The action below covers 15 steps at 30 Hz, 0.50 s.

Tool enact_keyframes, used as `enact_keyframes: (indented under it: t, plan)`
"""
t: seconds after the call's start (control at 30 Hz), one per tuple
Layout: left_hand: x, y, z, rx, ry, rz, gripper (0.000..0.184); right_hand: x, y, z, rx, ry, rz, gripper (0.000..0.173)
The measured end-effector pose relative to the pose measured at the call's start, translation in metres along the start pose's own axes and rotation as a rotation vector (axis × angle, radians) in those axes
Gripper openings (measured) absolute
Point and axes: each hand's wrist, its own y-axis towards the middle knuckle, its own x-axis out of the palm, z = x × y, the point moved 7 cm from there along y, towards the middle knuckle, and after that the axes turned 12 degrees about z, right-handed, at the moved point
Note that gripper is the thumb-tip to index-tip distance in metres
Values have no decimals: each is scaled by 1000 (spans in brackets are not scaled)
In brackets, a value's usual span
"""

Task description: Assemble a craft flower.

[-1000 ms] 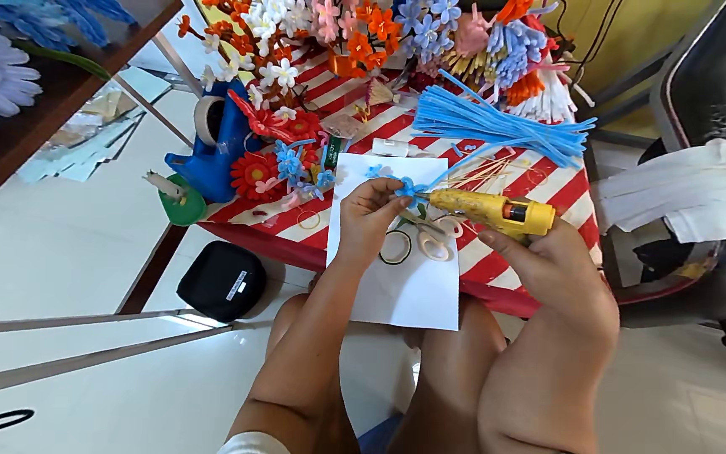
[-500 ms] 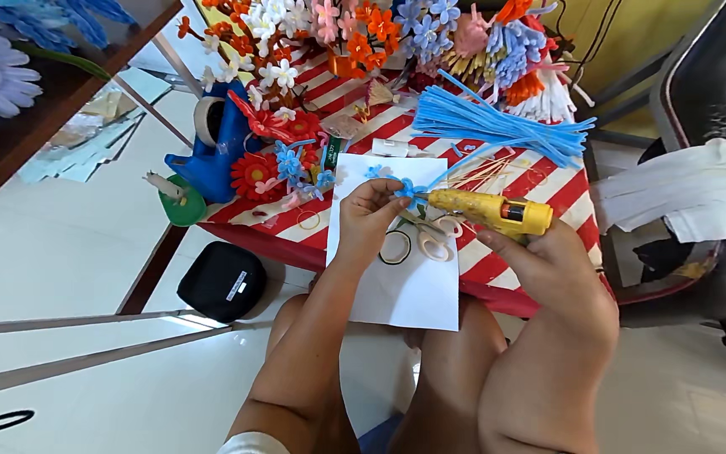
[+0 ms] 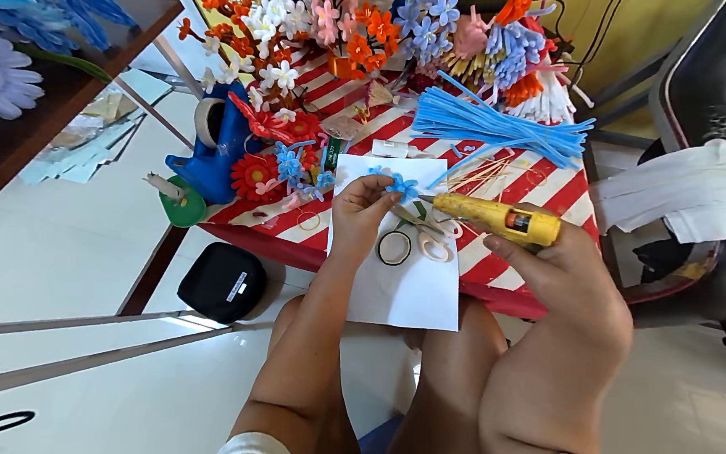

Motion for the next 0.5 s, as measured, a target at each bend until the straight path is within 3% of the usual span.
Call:
enact_keyframes:
  t: [0.13, 0.37, 0.43, 0.5]
  plan:
    - [-8, 5, 4, 27, 23, 34, 24, -20, 5, 18, 58, -145, 21, 28]
    - [-6, 3, 1, -11, -9, 36, 25, -18, 16, 113, 469, -255, -82, 18]
    - [-4, 2, 0, -32, -24, 23, 26, -21, 15, 123, 500, -219, -90, 21]
    - [-3, 1, -1, -48, -29, 6, 25, -27, 15, 118, 451, -113, -44, 37]
